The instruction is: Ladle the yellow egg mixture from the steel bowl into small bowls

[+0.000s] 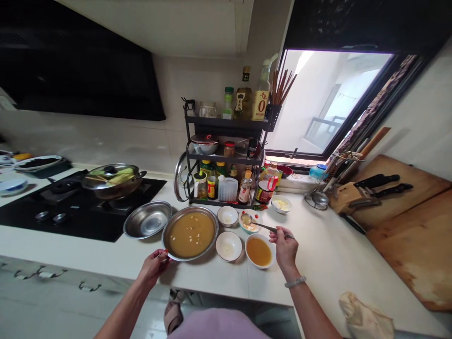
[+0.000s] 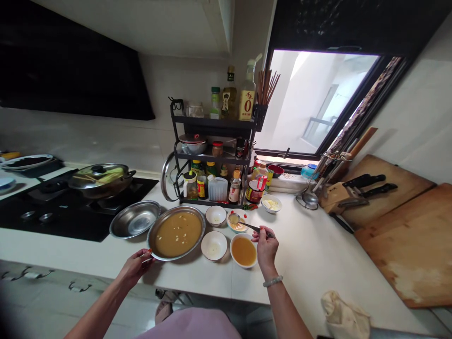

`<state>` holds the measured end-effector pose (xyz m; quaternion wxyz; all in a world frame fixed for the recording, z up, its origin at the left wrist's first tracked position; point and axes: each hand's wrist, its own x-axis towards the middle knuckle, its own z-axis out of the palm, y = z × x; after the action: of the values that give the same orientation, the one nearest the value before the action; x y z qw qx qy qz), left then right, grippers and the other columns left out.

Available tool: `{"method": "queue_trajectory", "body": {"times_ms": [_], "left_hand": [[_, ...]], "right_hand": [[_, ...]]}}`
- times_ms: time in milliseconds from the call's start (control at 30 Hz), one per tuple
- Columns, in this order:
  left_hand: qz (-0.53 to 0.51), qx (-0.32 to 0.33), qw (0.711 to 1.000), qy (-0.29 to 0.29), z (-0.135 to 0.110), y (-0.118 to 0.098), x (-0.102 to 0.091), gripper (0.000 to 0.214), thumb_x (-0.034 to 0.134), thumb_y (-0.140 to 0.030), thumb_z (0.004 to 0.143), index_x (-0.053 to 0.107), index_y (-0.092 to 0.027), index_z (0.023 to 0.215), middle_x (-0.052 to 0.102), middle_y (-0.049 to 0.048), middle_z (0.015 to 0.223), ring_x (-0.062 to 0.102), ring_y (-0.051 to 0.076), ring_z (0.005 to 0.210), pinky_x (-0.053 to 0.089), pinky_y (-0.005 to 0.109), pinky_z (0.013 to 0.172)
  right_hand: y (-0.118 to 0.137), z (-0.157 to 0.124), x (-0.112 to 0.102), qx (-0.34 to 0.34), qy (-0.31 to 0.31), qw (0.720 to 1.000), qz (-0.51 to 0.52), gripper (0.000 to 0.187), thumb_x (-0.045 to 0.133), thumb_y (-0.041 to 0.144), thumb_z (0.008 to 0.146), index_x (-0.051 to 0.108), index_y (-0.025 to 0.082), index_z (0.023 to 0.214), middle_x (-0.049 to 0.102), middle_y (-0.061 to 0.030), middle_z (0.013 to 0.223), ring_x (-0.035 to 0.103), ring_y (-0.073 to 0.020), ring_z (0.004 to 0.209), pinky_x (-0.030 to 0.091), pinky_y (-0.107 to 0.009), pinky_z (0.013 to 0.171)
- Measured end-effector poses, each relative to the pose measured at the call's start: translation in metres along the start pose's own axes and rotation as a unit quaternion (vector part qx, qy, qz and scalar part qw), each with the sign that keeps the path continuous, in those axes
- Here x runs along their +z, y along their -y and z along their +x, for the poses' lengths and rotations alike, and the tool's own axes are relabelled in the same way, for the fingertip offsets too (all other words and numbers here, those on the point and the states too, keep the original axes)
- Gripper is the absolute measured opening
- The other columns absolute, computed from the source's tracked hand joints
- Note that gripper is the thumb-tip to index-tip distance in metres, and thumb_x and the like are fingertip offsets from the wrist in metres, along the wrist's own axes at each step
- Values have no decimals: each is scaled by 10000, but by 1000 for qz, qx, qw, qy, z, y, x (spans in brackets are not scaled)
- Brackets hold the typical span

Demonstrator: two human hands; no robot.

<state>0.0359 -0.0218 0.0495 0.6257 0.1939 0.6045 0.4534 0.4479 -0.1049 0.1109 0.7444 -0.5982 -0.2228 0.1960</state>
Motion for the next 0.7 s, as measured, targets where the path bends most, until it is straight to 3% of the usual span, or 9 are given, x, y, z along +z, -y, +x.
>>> {"method": "queue_trajectory", "body": {"times_ms": [200, 467, 600, 700], "left_hand": [[6, 6, 1000, 4, 0, 1, 1, 205, 685, -80, 661, 501, -170, 672, 599, -4, 515, 587, 116, 434, 424, 184, 431], [0, 7, 1000, -1, -3, 0, 3, 210, 679, -59, 652, 503, -172, 674, 588, -15, 505, 584, 110, 434, 437, 185, 446], [2, 10, 1000, -1, -3, 0, 3, 210, 695, -90, 650, 503, -175, 662, 587, -15, 502, 585, 113, 439, 442, 192, 457], [6, 11, 1000, -1, -2, 0, 3, 214, 700, -111, 649, 497, -177, 657, 592, -9, 502, 581, 115, 434, 422, 190, 443]], "right_hand": [[12, -11, 21, 6, 43, 999, 18, 395, 723, 504, 712, 617, 154, 863, 656, 5, 543, 582, -142, 407, 511, -271, 434], [17, -45, 68, 12, 155, 988, -6, 300, 636, 497, 787, 617, 202, 836, 653, -3, 571, 583, -157, 430, 506, -273, 420], [10, -67, 82, -40, 221, 973, -47, 316, 581, 484, 835, 637, 181, 903, 631, 6, 579, 600, -151, 448, 514, -256, 437], [4, -79, 81, -112, 287, 949, -68, 292, 529, 433, 881, 675, 193, 961, 655, -11, 668, 603, -133, 474, 533, -257, 482]]}}
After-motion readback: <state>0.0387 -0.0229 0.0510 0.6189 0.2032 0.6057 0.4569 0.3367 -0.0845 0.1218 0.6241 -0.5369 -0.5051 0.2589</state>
